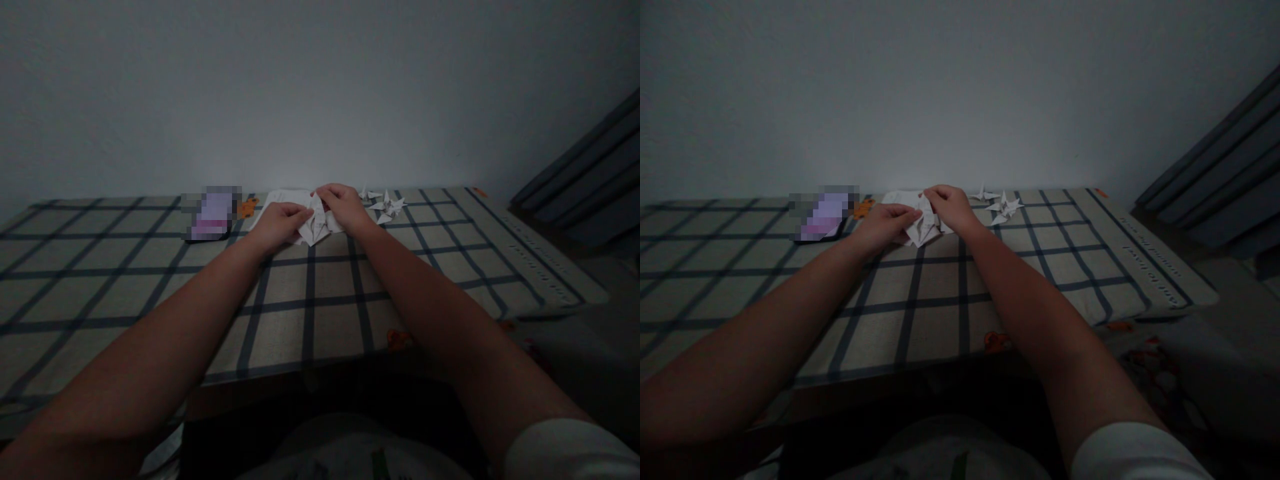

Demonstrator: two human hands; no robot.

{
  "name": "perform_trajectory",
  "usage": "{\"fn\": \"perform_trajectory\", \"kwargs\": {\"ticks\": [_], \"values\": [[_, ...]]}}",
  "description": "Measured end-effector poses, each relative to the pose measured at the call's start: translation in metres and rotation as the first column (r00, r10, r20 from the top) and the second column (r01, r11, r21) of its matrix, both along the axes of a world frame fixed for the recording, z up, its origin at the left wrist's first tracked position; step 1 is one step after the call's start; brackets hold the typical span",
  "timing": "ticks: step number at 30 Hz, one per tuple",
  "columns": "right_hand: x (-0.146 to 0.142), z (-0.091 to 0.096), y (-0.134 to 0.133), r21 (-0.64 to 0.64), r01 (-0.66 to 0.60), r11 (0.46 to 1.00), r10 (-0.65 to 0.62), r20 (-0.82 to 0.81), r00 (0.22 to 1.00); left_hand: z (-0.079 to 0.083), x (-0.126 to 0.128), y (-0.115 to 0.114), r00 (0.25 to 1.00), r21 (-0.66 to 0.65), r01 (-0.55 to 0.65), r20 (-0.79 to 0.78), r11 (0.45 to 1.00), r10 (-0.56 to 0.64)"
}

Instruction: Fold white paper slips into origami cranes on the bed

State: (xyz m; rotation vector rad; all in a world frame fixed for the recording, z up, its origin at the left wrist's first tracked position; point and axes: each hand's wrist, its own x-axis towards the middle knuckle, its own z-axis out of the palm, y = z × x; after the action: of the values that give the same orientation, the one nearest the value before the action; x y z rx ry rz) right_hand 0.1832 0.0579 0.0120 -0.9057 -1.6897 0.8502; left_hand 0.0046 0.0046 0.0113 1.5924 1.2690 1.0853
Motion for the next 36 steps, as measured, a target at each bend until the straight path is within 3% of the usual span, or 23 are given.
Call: {"fn": "perform_trajectory", "kwargs": {"ticks": [4,10,19,25,36], "values": [[0.0,0.002,-0.002,-0.032,-0.049,0.998,0.048,-0.014,0.999,0.0,0.0,0.0,0.999,0.022,-0.033,-0.042,0.999,0.034],[0.0,0.003,-0.004,-0.033,-0.021,0.999,0.02,-0.026,0.999,-0.003,-0.001,0.003,0.998,0.04,-0.044,-0.036,0.998,0.046],[-0.005,-0.006,-0.001,-0.151,-0.245,0.958,0.219,-0.169,0.961,0.0,-0.001,0.008,0.979,0.187,-0.148,0.169,0.971,0.117],[-0.003,-0.005,0.001,-0.165,-0.214,0.963,0.18,-0.197,0.964,-0.001,0.001,0.007,0.939,0.064,-0.041,0.344,0.997,0.017],[-0.007,0.005,-0.008,-0.186,-0.144,0.972,0.122,-0.128,0.984,0.001,0.002,0.009,0.956,0.116,-0.079,0.291,0.99,0.043]]}}
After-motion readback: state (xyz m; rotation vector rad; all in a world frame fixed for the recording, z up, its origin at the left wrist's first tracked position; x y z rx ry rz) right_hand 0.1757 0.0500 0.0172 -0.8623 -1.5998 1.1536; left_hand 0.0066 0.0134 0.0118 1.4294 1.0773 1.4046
